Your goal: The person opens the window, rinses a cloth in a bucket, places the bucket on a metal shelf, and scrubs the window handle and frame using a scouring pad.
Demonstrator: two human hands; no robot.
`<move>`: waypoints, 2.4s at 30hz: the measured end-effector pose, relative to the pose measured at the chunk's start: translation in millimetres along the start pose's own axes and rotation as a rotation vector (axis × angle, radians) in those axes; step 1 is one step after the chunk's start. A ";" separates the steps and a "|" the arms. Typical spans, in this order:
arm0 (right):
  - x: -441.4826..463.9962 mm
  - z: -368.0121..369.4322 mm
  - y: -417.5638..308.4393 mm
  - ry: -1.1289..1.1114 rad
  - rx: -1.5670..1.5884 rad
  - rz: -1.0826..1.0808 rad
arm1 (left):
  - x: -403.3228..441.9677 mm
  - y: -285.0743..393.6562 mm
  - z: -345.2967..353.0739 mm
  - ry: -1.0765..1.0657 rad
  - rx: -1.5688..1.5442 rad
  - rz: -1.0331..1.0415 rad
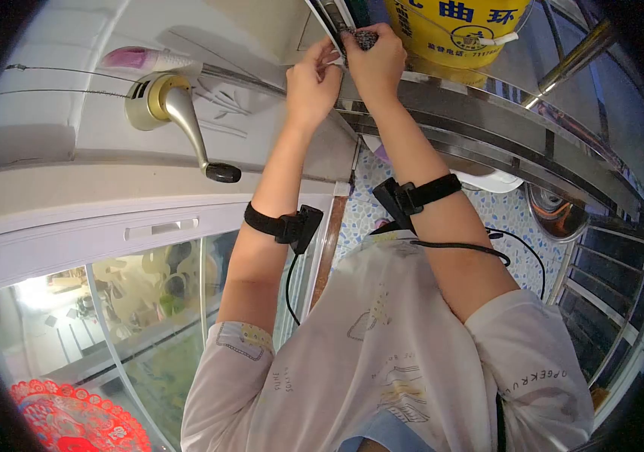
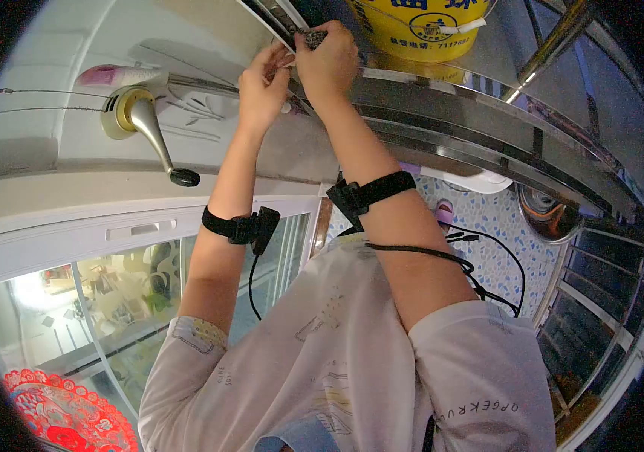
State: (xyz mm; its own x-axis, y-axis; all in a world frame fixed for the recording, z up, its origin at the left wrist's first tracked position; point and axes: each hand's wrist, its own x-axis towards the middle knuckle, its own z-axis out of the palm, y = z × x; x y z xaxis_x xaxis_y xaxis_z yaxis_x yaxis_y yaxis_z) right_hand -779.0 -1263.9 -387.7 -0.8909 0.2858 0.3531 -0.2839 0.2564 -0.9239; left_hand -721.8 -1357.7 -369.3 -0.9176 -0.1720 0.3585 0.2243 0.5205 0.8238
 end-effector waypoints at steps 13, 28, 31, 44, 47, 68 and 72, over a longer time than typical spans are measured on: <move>-11.4 5.1 33.6 -0.097 -0.086 0.077 | 1.4 0.3 -2.9 0.019 -0.006 0.035; 3.3 -1.5 34.0 -0.036 0.190 -0.336 | -6.9 1.1 -1.7 -0.019 0.035 0.052; -17.7 4.4 65.8 -0.119 -0.039 -0.233 | -9.6 -1.5 0.2 -0.024 0.013 0.018; -17.0 3.5 64.0 -0.046 0.086 -0.238 | -8.3 -5.6 0.2 -0.041 0.026 0.021; -34.5 -1.4 100.2 -0.124 -0.009 -0.151 | -10.5 0.6 -1.8 -0.042 0.005 -0.009; -16.6 -4.0 37.3 -0.042 -0.011 -0.144 | -17.4 3.1 6.6 -0.010 0.025 -0.048; -11.2 -3.7 27.5 -0.019 -0.006 -0.208 | -16.0 -1.2 7.8 -0.003 0.030 -0.028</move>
State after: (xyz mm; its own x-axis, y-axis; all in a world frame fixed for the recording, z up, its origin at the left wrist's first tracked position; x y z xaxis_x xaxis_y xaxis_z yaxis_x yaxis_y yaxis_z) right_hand -775.5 -1256.7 -416.6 -0.8200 0.2090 0.5329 -0.4601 0.3132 -0.8308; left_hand -710.0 -1349.1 -379.5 -0.9244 -0.1839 0.3342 0.1889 0.5405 0.8198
